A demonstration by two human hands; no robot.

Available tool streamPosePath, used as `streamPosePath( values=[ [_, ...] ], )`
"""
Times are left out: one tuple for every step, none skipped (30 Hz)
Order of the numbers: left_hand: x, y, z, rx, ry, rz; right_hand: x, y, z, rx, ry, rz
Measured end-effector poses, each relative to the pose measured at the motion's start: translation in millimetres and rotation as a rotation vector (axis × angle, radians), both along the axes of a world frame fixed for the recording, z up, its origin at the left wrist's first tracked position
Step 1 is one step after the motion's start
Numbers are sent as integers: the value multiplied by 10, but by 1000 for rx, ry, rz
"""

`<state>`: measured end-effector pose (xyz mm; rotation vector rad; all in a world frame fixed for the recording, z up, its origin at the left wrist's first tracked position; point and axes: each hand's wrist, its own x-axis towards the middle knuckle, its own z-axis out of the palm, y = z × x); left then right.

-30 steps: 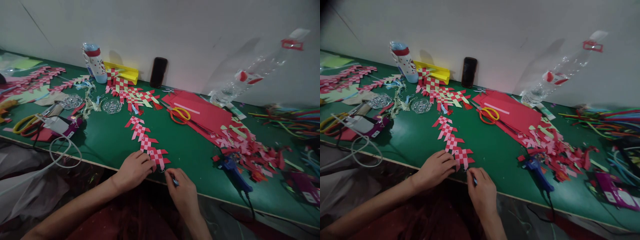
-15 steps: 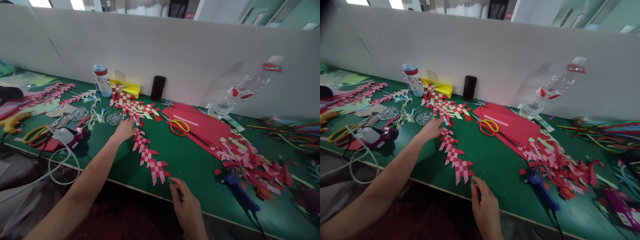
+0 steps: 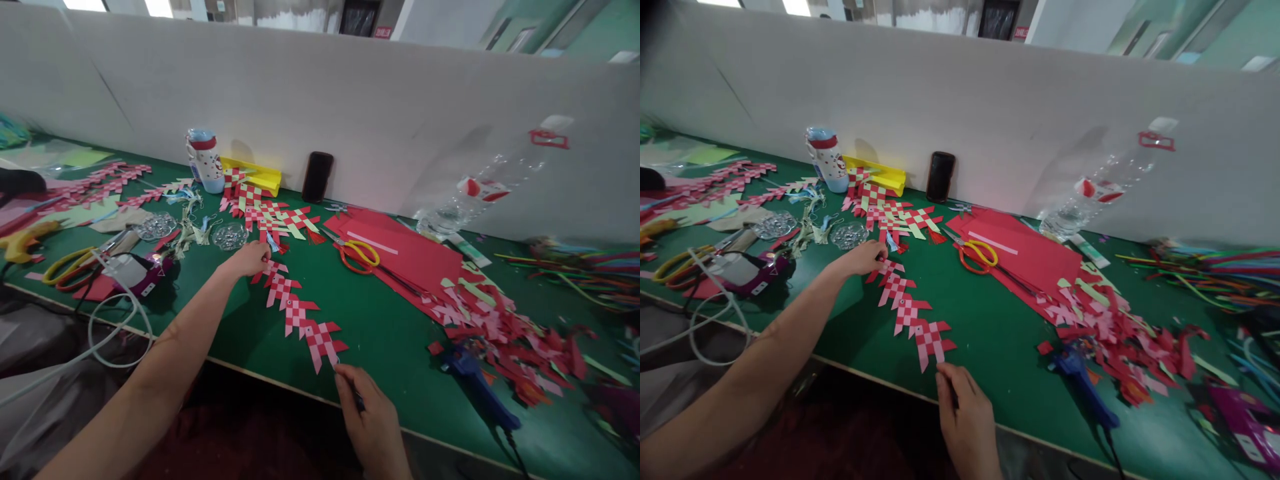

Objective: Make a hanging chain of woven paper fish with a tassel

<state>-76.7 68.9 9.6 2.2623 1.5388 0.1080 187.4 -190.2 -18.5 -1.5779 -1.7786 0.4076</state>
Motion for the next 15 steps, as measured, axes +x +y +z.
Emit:
streamPosePath(
  values=[
    [-19,-3,-1,-14,-17,-2,6,5,7,-6,10,-6],
    [-37,-11,2,-27,-37,-4,19,9,16,-15,21,-18],
    [-49,-25,14,-38,-60,-8,40,12,28,-26,30,-36],
    [-54,-45,37,-43,-84,-13,70,16,42,-37,39,-62],
    [-49,-70,75,-45,-110,-22,109,19,58,-46,48,-97],
    [-33,-102,129,-42,-136,-33,158,21,75,-52,57,-137],
    [-4,-140,201,-36,-162,-46,215,24,94,-55,64,-182],
    [35,-186,292,-28,-186,-62,279,27,115,-52,68,-233],
    [83,-239,398,-12,-216,-80,347,30,138,-45,69,-288],
    [135,-301,515,9,-245,-95,416,32,162,-38,67,-345],
    [185,-369,637,38,-286,-120,485,34,186,-31,67,-404],
    [229,-444,756,130,-380,-155,550,35,210,-21,71,-463],
    [259,-523,864,237,-484,-179,610,35,231,-10,80,-517],
    [272,-604,953,321,-572,-213,664,34,248,6,95,-562],
    [265,-682,1015,387,-654,-240,710,31,259,23,113,-595]
  ],
)
